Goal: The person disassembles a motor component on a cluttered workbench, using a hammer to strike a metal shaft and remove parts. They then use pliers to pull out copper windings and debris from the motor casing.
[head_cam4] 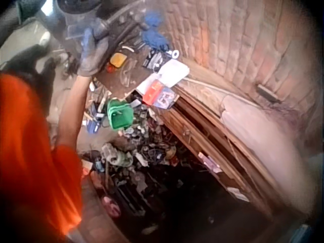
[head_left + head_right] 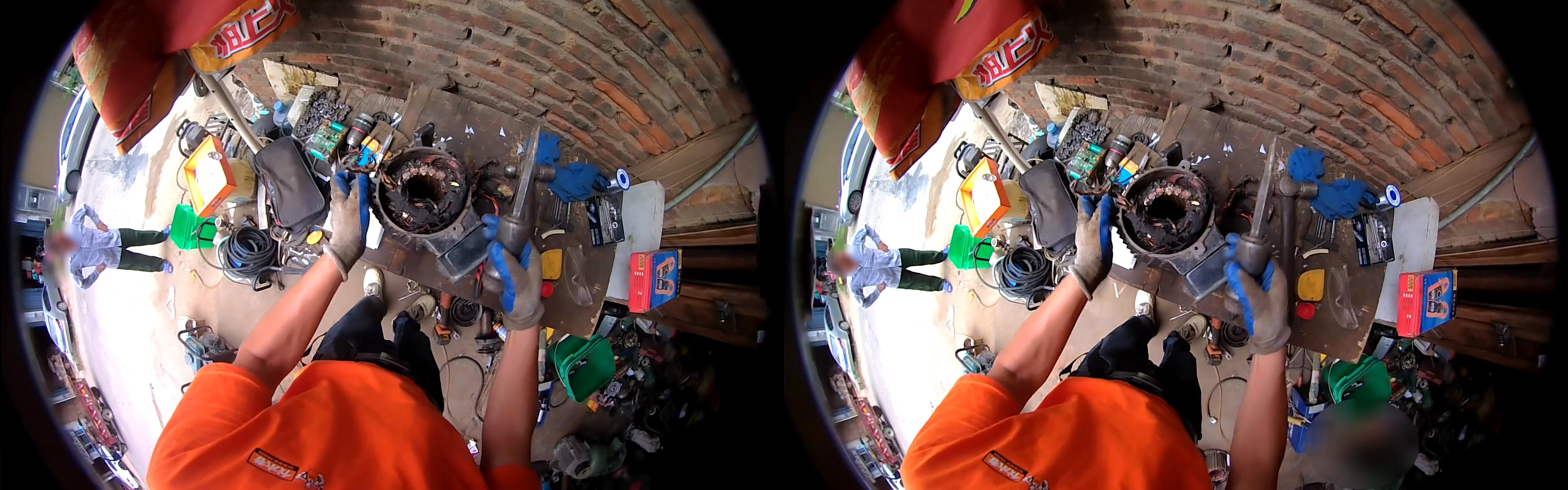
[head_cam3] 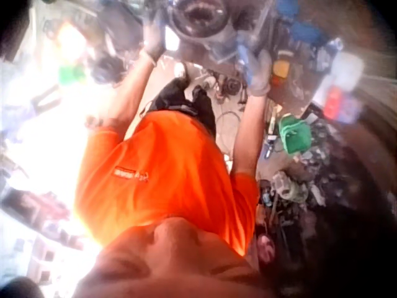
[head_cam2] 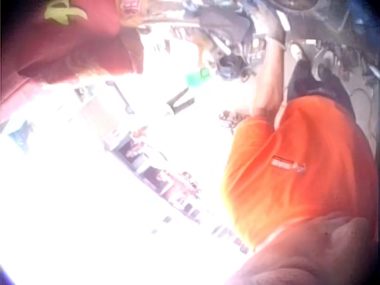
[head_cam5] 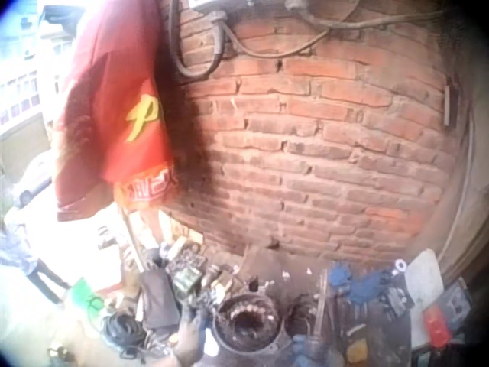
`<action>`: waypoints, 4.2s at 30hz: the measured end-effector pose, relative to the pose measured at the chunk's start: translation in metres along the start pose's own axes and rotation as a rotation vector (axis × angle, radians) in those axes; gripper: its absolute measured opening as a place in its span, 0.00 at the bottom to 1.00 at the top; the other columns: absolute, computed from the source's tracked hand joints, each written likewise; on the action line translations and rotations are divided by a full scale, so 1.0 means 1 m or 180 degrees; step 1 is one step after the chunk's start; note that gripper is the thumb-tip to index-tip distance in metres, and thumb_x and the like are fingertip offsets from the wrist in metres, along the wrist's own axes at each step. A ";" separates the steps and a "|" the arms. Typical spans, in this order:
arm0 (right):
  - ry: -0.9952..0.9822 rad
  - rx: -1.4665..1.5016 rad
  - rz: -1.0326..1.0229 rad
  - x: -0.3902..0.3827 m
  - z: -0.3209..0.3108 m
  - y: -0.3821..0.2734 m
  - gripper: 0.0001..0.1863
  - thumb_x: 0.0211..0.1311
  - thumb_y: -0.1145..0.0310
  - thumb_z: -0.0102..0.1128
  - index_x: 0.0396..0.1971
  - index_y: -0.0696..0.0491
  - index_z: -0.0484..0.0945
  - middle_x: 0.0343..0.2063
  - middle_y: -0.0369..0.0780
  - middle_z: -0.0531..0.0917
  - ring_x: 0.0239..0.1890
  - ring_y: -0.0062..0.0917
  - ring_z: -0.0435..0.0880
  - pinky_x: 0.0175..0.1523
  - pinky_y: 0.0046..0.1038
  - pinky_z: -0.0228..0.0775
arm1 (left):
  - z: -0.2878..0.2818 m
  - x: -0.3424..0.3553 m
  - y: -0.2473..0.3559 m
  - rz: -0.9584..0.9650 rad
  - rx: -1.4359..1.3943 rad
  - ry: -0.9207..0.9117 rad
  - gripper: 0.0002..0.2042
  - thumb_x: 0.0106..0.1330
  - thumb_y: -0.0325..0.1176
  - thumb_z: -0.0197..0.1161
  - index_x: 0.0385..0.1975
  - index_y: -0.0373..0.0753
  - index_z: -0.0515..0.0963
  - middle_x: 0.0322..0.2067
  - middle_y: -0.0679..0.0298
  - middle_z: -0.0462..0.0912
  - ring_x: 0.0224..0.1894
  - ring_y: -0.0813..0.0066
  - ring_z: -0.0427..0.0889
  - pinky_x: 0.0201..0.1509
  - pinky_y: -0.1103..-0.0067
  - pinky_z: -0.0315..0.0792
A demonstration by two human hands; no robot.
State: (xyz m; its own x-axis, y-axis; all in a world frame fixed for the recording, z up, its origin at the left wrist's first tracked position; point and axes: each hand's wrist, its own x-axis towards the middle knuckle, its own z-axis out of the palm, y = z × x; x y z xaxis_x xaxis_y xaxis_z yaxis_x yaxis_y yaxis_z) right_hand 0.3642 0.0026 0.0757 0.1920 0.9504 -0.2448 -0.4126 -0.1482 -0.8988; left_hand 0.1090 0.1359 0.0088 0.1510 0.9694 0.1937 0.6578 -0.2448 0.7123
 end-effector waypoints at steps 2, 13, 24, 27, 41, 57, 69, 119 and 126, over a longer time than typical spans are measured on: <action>-0.0025 0.0245 0.0323 -0.025 0.010 0.005 0.29 0.63 0.66 0.62 0.63 0.58 0.67 0.38 0.33 0.79 0.25 0.11 0.69 0.26 0.15 0.62 | -0.002 0.018 -0.005 0.0362 0.0292 -0.0132 0.21 0.64 0.24 0.50 0.59 0.32 0.70 0.57 0.43 0.73 0.62 0.43 0.67 0.65 0.64 0.63; -0.0092 0.0228 -0.0023 -0.080 0.092 0.075 0.26 0.59 0.69 0.69 0.55 0.59 0.69 0.45 0.40 0.78 0.43 0.22 0.77 0.50 0.26 0.71 | 0.020 0.133 0.023 0.1022 -0.1592 -0.1794 0.16 0.69 0.34 0.61 0.54 0.34 0.75 0.49 0.61 0.80 0.52 0.69 0.78 0.59 0.75 0.70; 0.0632 -0.1081 0.0666 -0.083 0.041 -0.014 0.23 0.56 0.71 0.71 0.50 0.62 0.73 0.34 0.41 0.83 0.34 0.18 0.82 0.42 0.24 0.76 | -0.038 0.081 0.057 -0.0413 -0.2518 -0.0009 0.15 0.75 0.33 0.54 0.55 0.30 0.74 0.49 0.57 0.81 0.51 0.74 0.80 0.60 0.77 0.72; 0.0645 -0.1517 0.0250 -0.084 0.025 -0.027 0.33 0.53 0.71 0.72 0.58 0.63 0.69 0.40 0.49 0.83 0.40 0.30 0.85 0.47 0.31 0.77 | -0.063 0.004 0.065 0.0968 -0.1333 -0.0228 0.13 0.68 0.28 0.57 0.50 0.31 0.76 0.47 0.52 0.82 0.47 0.62 0.82 0.55 0.72 0.75; 0.0072 -0.3935 0.0015 -0.039 0.055 -0.098 0.31 0.50 0.64 0.68 0.56 0.59 0.76 0.44 0.52 0.83 0.45 0.42 0.85 0.52 0.37 0.77 | -0.069 0.038 0.095 0.0007 -0.1110 -0.0885 0.26 0.61 0.30 0.69 0.58 0.33 0.68 0.51 0.55 0.77 0.51 0.70 0.77 0.56 0.74 0.73; -0.0016 -0.4320 0.0169 -0.024 0.031 -0.090 0.39 0.50 0.60 0.68 0.64 0.55 0.67 0.47 0.55 0.77 0.47 0.43 0.84 0.50 0.39 0.77 | -0.007 0.032 0.071 -0.0559 -0.0860 -0.0958 0.39 0.54 0.39 0.71 0.63 0.31 0.60 0.56 0.45 0.70 0.59 0.53 0.71 0.64 0.67 0.65; -0.1015 -0.5765 -0.0464 0.047 -0.001 -0.145 0.34 0.49 0.62 0.66 0.58 0.59 0.72 0.51 0.55 0.77 0.55 0.46 0.78 0.60 0.41 0.71 | -0.005 0.027 0.071 -0.0399 -0.0556 -0.0749 0.38 0.55 0.34 0.70 0.65 0.34 0.60 0.57 0.48 0.70 0.60 0.55 0.70 0.66 0.68 0.64; -0.2140 -0.5208 0.0726 0.130 -0.007 -0.164 0.20 0.43 0.68 0.62 0.41 0.58 0.82 0.24 0.46 0.85 0.27 0.36 0.87 0.36 0.32 0.79 | -0.009 0.020 0.084 -0.0855 -0.1082 -0.0634 0.34 0.57 0.16 0.61 0.66 0.36 0.60 0.57 0.59 0.74 0.58 0.72 0.74 0.65 0.74 0.68; -0.2408 -0.5291 0.0526 0.130 0.008 -0.162 0.18 0.48 0.63 0.64 0.36 0.62 0.81 0.29 0.52 0.84 0.33 0.41 0.88 0.39 0.36 0.80 | -0.009 0.024 0.102 -0.1098 -0.1438 -0.0671 0.32 0.57 0.17 0.61 0.64 0.36 0.62 0.54 0.59 0.76 0.56 0.72 0.75 0.63 0.75 0.69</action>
State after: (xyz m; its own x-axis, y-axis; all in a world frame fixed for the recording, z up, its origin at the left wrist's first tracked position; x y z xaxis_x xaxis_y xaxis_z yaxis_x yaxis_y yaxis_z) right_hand 0.4493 0.1527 0.1920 -0.3446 0.7350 -0.5840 0.9136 0.1195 -0.3887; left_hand 0.1730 0.1343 0.0920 0.1582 0.9660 -0.2044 0.3232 0.1449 0.9352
